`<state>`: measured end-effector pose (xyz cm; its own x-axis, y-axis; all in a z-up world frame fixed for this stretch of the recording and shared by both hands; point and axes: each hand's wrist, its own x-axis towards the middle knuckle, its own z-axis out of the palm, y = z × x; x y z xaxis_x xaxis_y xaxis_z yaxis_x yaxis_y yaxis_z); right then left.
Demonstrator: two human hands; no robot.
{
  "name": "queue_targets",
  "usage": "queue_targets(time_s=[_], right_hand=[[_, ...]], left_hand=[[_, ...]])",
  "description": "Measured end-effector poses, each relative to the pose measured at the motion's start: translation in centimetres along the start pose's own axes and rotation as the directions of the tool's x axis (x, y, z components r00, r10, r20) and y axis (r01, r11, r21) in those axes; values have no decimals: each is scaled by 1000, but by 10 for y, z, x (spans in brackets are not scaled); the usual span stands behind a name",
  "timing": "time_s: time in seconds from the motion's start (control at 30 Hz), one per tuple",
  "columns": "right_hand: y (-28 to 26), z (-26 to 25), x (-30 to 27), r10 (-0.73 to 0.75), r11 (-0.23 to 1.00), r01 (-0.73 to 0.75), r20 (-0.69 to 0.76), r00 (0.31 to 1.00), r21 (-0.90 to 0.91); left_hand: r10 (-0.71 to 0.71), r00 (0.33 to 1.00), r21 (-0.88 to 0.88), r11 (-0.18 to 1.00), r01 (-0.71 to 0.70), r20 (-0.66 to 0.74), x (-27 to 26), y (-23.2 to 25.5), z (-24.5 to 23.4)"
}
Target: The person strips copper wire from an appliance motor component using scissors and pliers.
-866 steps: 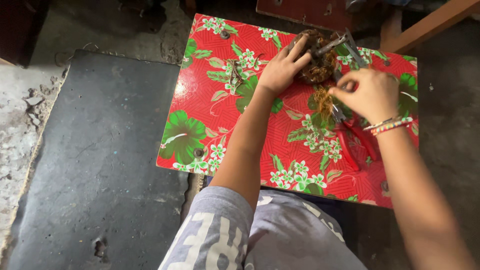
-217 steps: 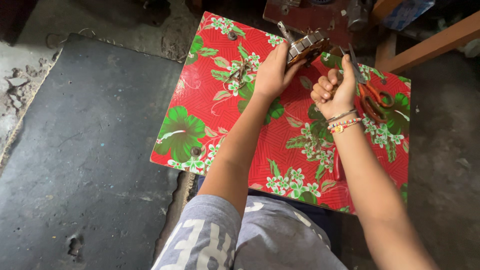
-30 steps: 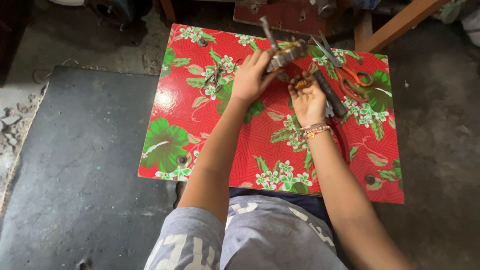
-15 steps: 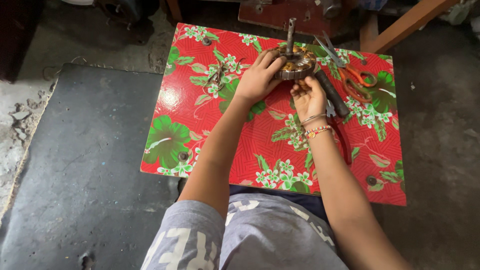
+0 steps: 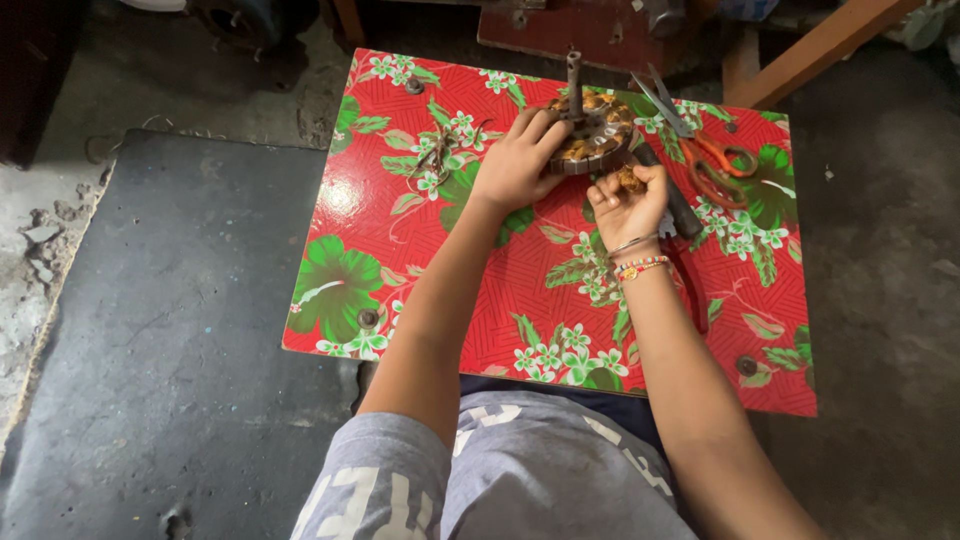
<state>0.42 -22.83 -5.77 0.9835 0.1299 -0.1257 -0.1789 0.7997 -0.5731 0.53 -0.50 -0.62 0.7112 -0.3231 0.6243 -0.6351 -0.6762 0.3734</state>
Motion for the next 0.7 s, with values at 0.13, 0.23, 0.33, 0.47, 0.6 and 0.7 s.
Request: queue_targets(time_s=[0.13,0.23,0.33,0.47,0.6,0.7], right_hand=[[1,3,-3,18,999,-17,-17,1000,34],[1,4,-4,9,1000,-9,-18,1000,15],[0,6,-5,11,1000,-11,-6,1000,11],[-2,11,-8,15,1000,-15,10,1000,0],[-1,18,-12,24,1000,-24,-73,997,-1],[-2,14,-12,16,999,-16,9,1000,-30]], left_hand=[[35,999,46,998,-34,-30,-2,-4,6],[40,999,44,998,-39,-34,-3,-5,7],[19,1000,40,999,-19,-9,-3,-3,5],[77,996,144,987,-70,-46,-3,-1,1],[70,997,183,981,-64,-24,-4,-1,3],[75,997,189,980,-68,-30,-4,-2,7]])
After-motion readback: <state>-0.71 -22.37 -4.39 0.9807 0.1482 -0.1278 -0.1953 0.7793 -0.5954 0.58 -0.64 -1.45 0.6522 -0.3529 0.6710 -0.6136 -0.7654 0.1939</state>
